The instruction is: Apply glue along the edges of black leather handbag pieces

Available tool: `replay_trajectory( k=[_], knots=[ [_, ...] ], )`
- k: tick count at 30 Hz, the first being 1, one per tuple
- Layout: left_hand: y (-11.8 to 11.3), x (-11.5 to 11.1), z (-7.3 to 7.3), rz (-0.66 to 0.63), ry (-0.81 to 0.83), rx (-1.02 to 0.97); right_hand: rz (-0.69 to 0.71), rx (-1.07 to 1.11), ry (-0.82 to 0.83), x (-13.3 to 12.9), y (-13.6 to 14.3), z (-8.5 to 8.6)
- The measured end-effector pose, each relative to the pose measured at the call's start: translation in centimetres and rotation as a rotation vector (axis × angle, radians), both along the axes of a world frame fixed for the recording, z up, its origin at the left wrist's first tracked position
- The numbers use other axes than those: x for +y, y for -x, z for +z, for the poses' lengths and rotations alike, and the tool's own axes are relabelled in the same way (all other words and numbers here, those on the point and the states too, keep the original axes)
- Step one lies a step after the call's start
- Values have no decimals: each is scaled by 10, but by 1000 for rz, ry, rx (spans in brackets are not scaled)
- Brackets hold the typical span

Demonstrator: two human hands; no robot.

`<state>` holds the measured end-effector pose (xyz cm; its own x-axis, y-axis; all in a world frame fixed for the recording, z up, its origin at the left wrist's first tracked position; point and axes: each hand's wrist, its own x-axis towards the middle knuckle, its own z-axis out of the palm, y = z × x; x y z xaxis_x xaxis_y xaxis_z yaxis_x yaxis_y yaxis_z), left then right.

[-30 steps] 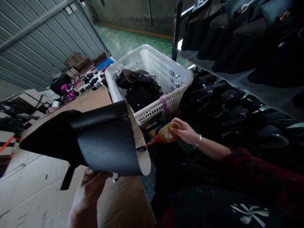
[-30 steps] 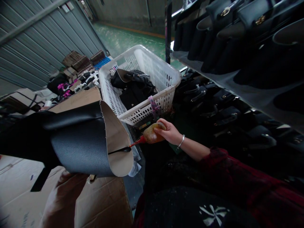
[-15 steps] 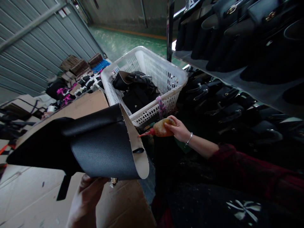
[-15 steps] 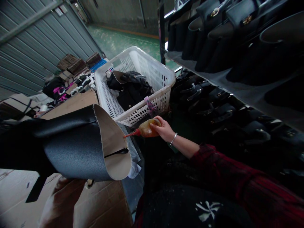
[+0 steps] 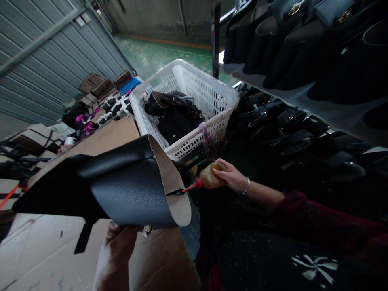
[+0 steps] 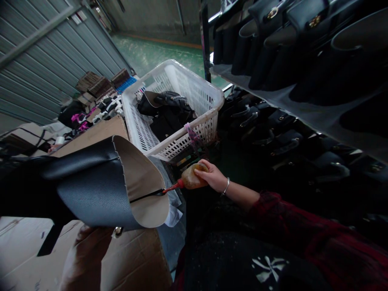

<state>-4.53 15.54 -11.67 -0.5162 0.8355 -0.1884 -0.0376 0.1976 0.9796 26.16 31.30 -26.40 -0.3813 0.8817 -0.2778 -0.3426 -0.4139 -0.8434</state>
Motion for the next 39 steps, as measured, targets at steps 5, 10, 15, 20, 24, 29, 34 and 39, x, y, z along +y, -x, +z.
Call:
replay_trajectory(
  k=[5, 10, 15, 20, 24, 29, 34, 39],
  knots=[
    [-4, 2, 0, 38, 10, -24, -7, -141, -169, -5, -12, 1],
    [-10, 10, 10, 69, 23, 15, -92, -178, -182, -4, -16, 8],
    [-11, 10, 9, 35, 7, 42, -34, -176, -251, -5, -12, 13],
    [-13, 10, 8, 1, -20, 57, -161, -179, -222, -1, -9, 8],
    [-12, 11, 9, -34, 22, 63, -136, -137, -200, 3, -4, 8],
    [-16, 9, 10, -3, 24, 34, -49, -139, -217, 0, -5, 11],
    [-18, 8, 9, 29, 39, 38, -88, -153, -189, 1, -8, 10],
    [-10, 9, 7, 23, 62, 76, -112, -126, -180, 7, -3, 7]
  ],
)
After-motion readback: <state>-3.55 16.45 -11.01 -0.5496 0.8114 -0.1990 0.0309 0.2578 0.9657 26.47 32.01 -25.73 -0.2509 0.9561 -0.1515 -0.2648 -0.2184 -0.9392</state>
